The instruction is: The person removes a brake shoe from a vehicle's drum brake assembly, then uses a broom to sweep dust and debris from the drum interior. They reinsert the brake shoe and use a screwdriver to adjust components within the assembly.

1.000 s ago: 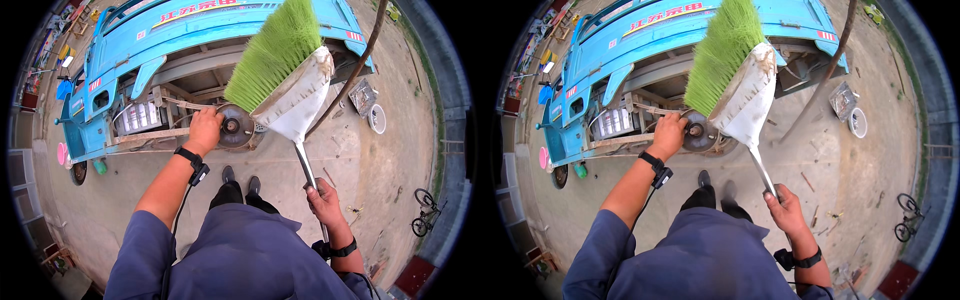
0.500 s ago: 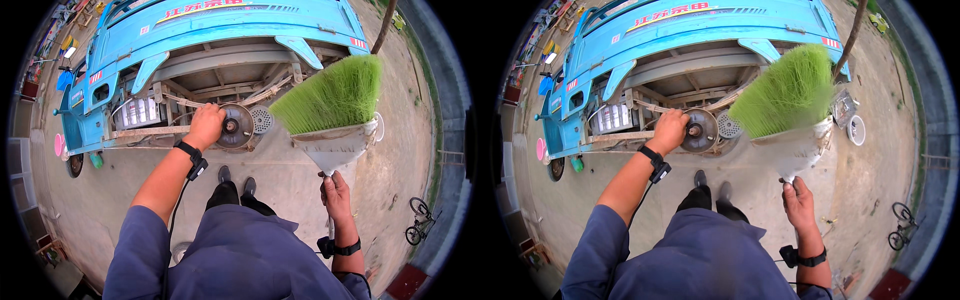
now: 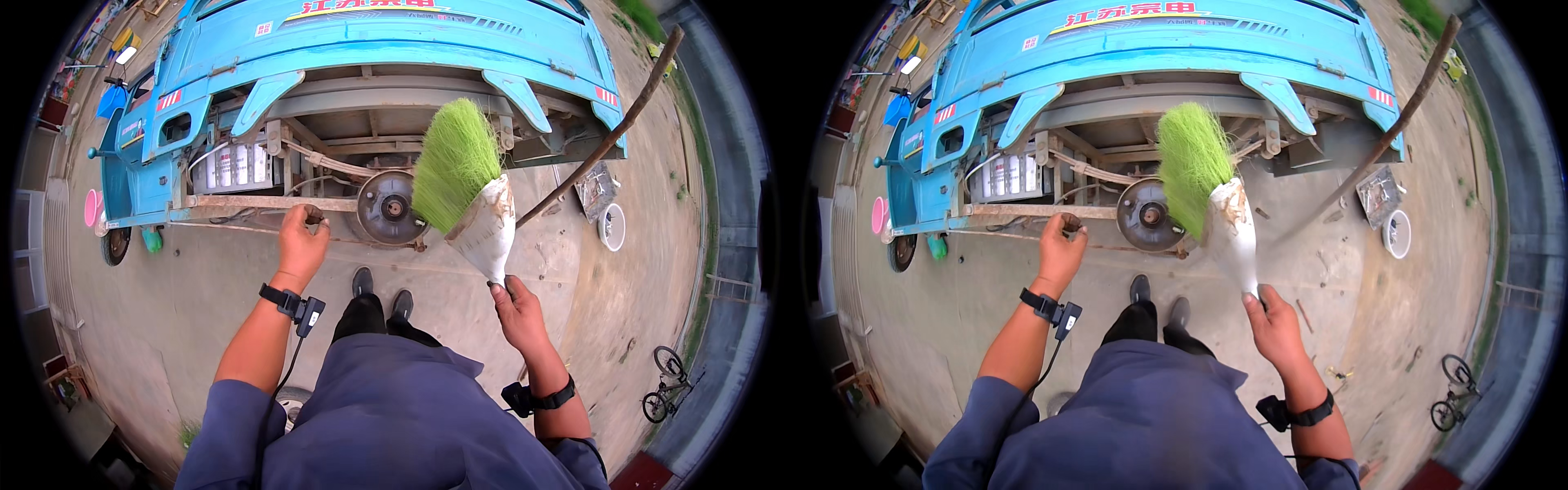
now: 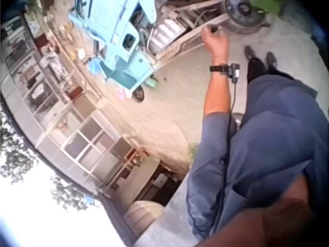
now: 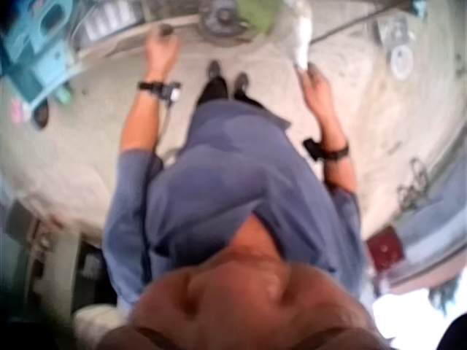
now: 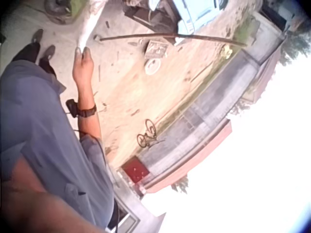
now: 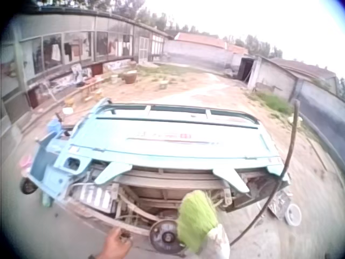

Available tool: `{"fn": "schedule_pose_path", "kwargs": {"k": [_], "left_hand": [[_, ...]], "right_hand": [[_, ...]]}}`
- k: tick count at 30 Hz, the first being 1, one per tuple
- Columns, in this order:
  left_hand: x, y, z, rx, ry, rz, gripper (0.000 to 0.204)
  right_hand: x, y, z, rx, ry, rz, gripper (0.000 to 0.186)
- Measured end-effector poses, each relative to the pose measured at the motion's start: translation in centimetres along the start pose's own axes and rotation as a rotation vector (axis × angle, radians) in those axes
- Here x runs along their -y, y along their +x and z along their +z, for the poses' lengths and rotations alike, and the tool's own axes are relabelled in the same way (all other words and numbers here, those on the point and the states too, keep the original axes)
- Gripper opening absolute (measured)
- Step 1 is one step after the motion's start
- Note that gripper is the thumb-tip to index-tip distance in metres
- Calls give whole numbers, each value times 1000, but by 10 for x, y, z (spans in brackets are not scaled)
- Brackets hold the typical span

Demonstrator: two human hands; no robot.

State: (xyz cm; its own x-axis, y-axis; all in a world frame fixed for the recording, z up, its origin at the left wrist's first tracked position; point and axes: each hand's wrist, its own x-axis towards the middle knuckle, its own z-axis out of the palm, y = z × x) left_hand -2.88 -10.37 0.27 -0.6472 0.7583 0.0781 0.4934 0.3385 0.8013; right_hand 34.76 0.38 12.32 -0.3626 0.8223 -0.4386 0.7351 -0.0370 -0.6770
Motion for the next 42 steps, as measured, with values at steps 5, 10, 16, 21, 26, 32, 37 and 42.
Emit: {"fn": "schedule_pose_path", "kwargs": {"k": [5,10,16,21,26,32,37,42], "left_hand": [[42,-35,-16,-65,-48,-147,17],[61,-63,-36,-53,5,-249,15],[78,-81,-51,-23,46,-283,16],[83,-84,-56,-9,44,-292,16],[89,-94,-66,-45,37,-349,15],[97,-101,-64,-40,6,-393,14],[95,-103,-65,-48,20,-391,14],[98,-108,-71,-62,9,-413,14]], "right_hand": [[19,56,22,44,-61,-10,31],[56,74,-13,134,113,-66,30],[76,92,-62,223,-133,-68,32],[95,140,-26,255,-382,-258,39],[142,136,-50,313,-343,-305,42],[130,152,-58,341,-542,-244,36],[158,165,-25,433,-398,-329,42],[164,157,-56,340,-515,-332,48]]}}
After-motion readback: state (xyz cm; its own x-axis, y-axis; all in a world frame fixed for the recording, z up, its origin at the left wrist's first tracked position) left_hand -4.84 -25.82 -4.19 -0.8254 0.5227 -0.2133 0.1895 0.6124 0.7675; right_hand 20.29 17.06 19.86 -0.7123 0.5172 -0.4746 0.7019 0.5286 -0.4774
